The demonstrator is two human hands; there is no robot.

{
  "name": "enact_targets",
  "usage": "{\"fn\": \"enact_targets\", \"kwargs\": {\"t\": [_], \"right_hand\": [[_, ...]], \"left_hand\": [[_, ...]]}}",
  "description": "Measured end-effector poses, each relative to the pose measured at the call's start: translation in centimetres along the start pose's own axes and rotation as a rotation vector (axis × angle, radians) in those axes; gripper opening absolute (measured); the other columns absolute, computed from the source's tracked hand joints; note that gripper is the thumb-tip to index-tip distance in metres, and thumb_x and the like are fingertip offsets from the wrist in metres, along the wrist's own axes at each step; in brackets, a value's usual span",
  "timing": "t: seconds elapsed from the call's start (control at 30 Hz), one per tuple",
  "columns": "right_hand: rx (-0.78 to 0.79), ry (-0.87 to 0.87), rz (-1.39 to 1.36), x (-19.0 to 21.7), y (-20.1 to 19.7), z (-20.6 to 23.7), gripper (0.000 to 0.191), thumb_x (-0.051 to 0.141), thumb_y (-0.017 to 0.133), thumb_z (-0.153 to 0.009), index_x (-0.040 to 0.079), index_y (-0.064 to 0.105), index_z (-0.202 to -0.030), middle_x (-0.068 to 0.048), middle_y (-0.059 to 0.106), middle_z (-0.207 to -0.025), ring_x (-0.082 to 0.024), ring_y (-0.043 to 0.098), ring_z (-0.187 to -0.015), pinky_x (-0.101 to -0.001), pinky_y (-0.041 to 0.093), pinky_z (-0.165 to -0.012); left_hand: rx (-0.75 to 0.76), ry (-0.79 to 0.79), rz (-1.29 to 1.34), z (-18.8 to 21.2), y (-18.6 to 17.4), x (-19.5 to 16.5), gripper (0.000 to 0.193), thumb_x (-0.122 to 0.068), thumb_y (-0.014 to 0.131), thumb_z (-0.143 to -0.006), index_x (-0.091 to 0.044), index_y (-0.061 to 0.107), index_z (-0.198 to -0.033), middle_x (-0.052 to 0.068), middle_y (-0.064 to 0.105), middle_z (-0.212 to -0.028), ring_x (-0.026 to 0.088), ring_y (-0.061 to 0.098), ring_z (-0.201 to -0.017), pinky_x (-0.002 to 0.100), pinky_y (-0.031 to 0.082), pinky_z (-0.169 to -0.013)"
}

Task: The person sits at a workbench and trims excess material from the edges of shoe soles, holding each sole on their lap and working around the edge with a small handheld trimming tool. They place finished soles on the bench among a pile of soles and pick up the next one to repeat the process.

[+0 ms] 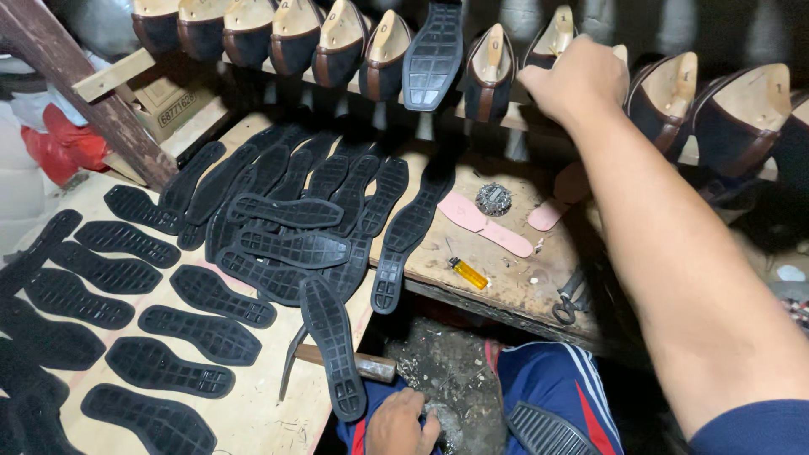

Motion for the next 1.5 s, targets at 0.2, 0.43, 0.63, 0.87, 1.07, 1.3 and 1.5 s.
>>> {"fn": "enact_targets", "kwargs": {"t": [0.2, 0.43, 0.63, 0.87, 1.07, 1.3, 1.5], "right_hand": [[0.023, 0.001, -0.023, -0.2, 3.2, 1.8, 0.065, 0.053, 0.082, -0.080, -0.005, 0.070, -0.106, -0.027, 0.071, -0.104, -0.044, 0.067, -0.099, -0.0497, 0.052, -0.086], [-0.105, -0.211, 0.050, -1.5, 1.7, 6.1, 0.064, 0.047, 0.086, -0.091, -0.001, 0.064, -0.127, -0.027, 0.061, -0.128, -0.045, 0.068, -0.104, -0.0512, 0.053, -0.087], [-0.130, -0.258, 0.260, -4.4, -1.4, 8.4, 0.092, 0.034, 0.095, -0.069, 0.004, 0.051, -0.145, -0.029, 0.036, -0.144, -0.048, 0.066, -0.099, -0.0503, 0.055, -0.078], [-0.122, -0.428, 0.360, -6.6, -1.6, 4.6, 0.084, 0.041, 0.093, -0.074, -0.002, 0.057, -0.136, -0.032, 0.054, -0.121, -0.048, 0.068, -0.091, -0.0526, 0.056, -0.074], [-0.214, -0.201, -0.565, -16.1, -4.4, 1.3, 0.039, 0.034, 0.074, -0.101, -0.001, 0.067, -0.116, -0.013, 0.072, -0.104, -0.022, 0.070, -0.084, -0.0353, 0.055, -0.072], [0.027, 0.319, -1.874, -23.8, -4.7, 15.7, 0.042, 0.035, 0.053, -0.109, 0.002, 0.058, -0.135, -0.013, 0.072, -0.115, -0.019, 0.063, -0.068, -0.0214, 0.035, -0.046], [0.452, 0.446, -1.785, -19.8, -0.6, 32.8, 0.052, 0.018, 0.060, -0.091, -0.003, 0.052, -0.138, -0.019, 0.069, -0.119, -0.021, 0.067, -0.068, -0.0261, 0.049, -0.050]], "left_hand": [[0.015, -0.019, 0.024, -0.1, 0.2, 0.5, 0.023, -0.026, 0.073, -0.079, -0.005, 0.066, -0.085, 0.016, 0.065, -0.088, 0.037, 0.064, -0.090, 0.048, 0.051, -0.078], [0.053, -0.081, 0.040, 0.0, 0.4, 0.8, 0.025, -0.025, 0.074, -0.079, -0.004, 0.068, -0.092, 0.014, 0.066, -0.090, 0.036, 0.064, -0.091, 0.047, 0.051, -0.080], [-0.024, -0.017, 0.066, 0.3, 0.8, 1.2, 0.023, -0.021, 0.073, -0.078, -0.002, 0.069, -0.091, 0.015, 0.067, -0.090, 0.036, 0.065, -0.088, 0.047, 0.051, -0.078], [0.023, -0.022, 0.031, 0.0, 1.1, 0.9, 0.022, -0.024, 0.071, -0.082, -0.002, 0.066, -0.084, 0.015, 0.066, -0.089, 0.037, 0.064, -0.089, 0.047, 0.050, -0.079], [-0.031, -0.024, 0.010, 0.1, 1.0, 0.6, 0.022, -0.026, 0.069, -0.082, -0.004, 0.065, -0.081, 0.014, 0.067, -0.088, 0.036, 0.064, -0.089, 0.048, 0.050, -0.080], [-0.029, 0.030, 0.014, 0.4, 1.1, 0.2, 0.028, -0.030, 0.071, -0.081, -0.004, 0.068, -0.091, 0.015, 0.069, -0.093, 0.036, 0.065, -0.093, 0.046, 0.051, -0.082], [0.107, -0.002, 1.201, 0.1, 0.8, -2.4, 0.078, -0.049, 0.061, -0.097, -0.005, 0.034, -0.155, 0.015, 0.053, -0.148, 0.026, 0.052, -0.136, 0.036, 0.040, -0.114]]}}
Point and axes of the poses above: each hand's wrist, its own z-axis away from the middle knuckle, its own y-axis out of the palm, x = y × z, the point moved 2 cm from there along -z, towards the middle knuckle
